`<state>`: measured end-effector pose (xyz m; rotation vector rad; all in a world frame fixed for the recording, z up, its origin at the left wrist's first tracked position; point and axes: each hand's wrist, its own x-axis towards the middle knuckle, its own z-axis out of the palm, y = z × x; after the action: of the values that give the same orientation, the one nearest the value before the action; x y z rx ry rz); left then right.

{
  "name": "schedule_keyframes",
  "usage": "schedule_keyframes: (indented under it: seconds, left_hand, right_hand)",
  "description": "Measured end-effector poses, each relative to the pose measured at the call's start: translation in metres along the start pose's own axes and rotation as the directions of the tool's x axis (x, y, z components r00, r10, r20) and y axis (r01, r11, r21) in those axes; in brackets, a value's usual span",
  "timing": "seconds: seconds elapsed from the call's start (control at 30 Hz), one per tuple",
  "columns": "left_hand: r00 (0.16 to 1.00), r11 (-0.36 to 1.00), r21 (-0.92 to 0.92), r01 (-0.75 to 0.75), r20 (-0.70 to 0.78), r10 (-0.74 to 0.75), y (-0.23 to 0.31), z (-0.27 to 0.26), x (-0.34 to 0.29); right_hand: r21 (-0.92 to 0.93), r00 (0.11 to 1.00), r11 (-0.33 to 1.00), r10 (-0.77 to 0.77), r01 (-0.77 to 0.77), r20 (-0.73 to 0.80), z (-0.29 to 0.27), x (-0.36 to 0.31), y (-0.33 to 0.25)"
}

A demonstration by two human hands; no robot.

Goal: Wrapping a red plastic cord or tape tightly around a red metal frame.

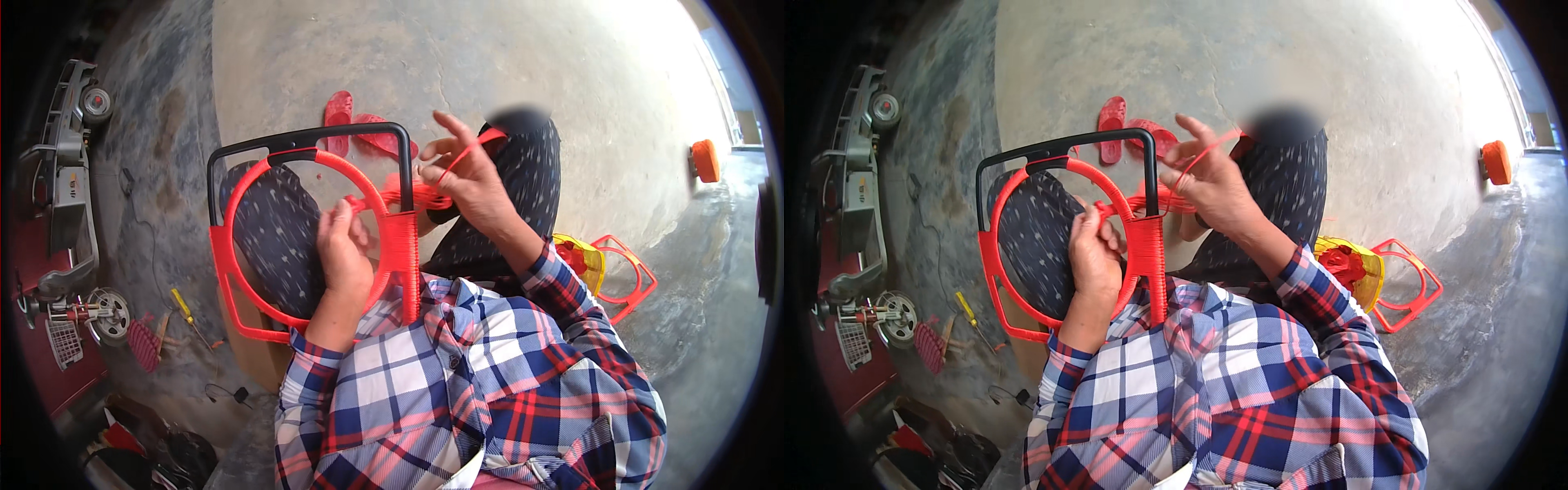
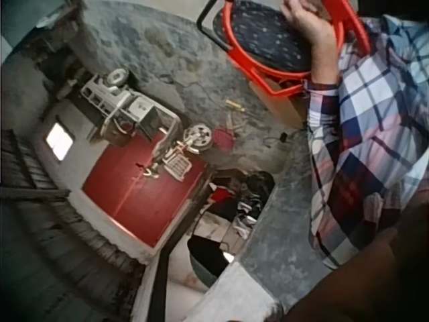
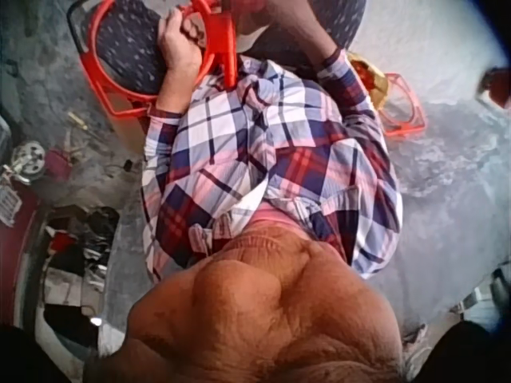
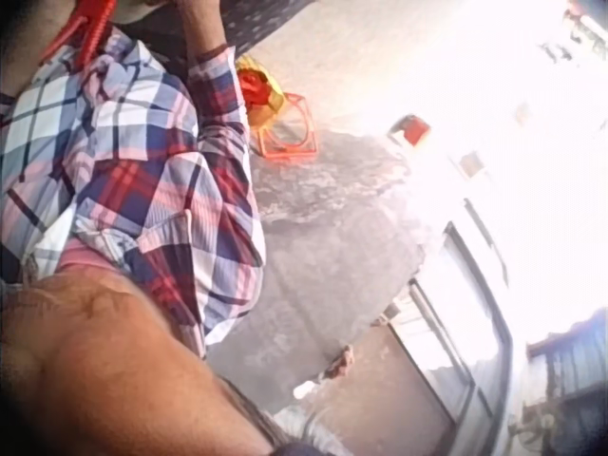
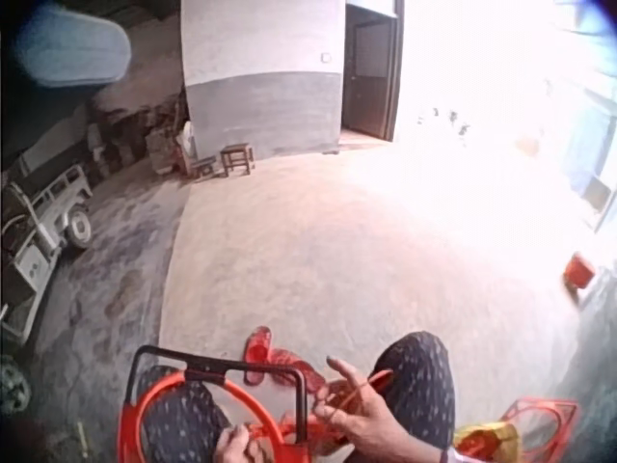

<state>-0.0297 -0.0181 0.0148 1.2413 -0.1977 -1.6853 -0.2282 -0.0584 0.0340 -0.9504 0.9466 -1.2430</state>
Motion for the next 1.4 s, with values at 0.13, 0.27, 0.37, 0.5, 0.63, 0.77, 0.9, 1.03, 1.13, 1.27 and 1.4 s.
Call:
schedule_keyframes:
  seconds: [0.13, 0.27, 0.37, 0.5, 0.63, 0.77, 0.9, 1.03, 1.13, 1.27, 1.4]
  left_hand:
    - [0.899, 0.879, 0.201, -0.433, 0.019, 0.438, -0.003, 0.013, -0.012]
    - [0.531, 0.256, 0.516, -0.817, 0.503, 0.682, -0.005, 0.014, -0.02]
    - [0.715, 0.666, 0.27, -0.695, 0.357, 0.601, -0.006, 0.012, -0.018]
    - [0.881, 0.884, 0.043, -0.466, 0.12, 0.458, 0.002, 0.015, -0.017]
    - [0.962, 0.961, 0.064, -0.268, 0.064, 0.264, 0.002, 0.006, -0.006]
    - [0.991, 0.982, 0.149, -0.116, 0.086, 0.104, 0.005, 0.007, -0.005]
    - [0.992, 0.987, 0.153, -0.044, 0.121, 0.026, 0.004, 0.007, -0.005]
    - [0.958, 0.999, -0.04, 0.008, 0.286, 0.004, 0.002, 0.013, -0.007]
    - [0.932, 0.996, -0.073, 0.044, 0.362, -0.014, 0.005, 0.011, -0.009]
    - [0.947, 0.995, -0.075, 0.063, 0.32, -0.036, 0.002, 0.014, -0.009]
    - [0.955, 0.998, -0.045, 0.033, 0.296, -0.018, 0.001, 0.009, -0.004]
  right_hand:
    - [-0.517, 0.921, 0.805, -0.091, 0.291, 0.378, 0.012, -0.004, -0.022]
    - [-0.588, 0.761, 0.508, -0.253, 0.63, 0.597, 0.03, 0.001, -0.007]
    - [-0.217, 0.96, 0.976, 0.047, 0.015, 0.277, 0.017, -0.002, -0.022]
    - [-0.68, 0.858, 0.73, 0.302, 0.072, 0.415, -0.019, -0.008, -0.04]
    - [-0.894, 0.637, 0.422, 0.649, 0.153, 0.416, -0.048, -0.02, -0.044]
    - [-0.113, 0.922, 0.95, 0.311, -0.292, 0.231, -0.114, -0.011, -0.038]
    - [0.668, 0.97, 0.735, 0.059, 0.117, -0.235, -0.163, 0.007, -0.028]
    - [0.582, 0.961, 0.813, 0.151, 0.013, -0.233, -0.132, 0.003, -0.004]
    - [0.123, 0.944, 0.937, 0.328, -0.328, 0.016, -0.062, -0.013, -0.013]
    - [-0.126, 0.702, 0.8, 0.58, -0.587, 0.413, -0.036, -0.025, 0.022]
    - [0.151, 0.86, 0.852, 0.47, -0.501, 0.2, -0.044, -0.029, 0.032]
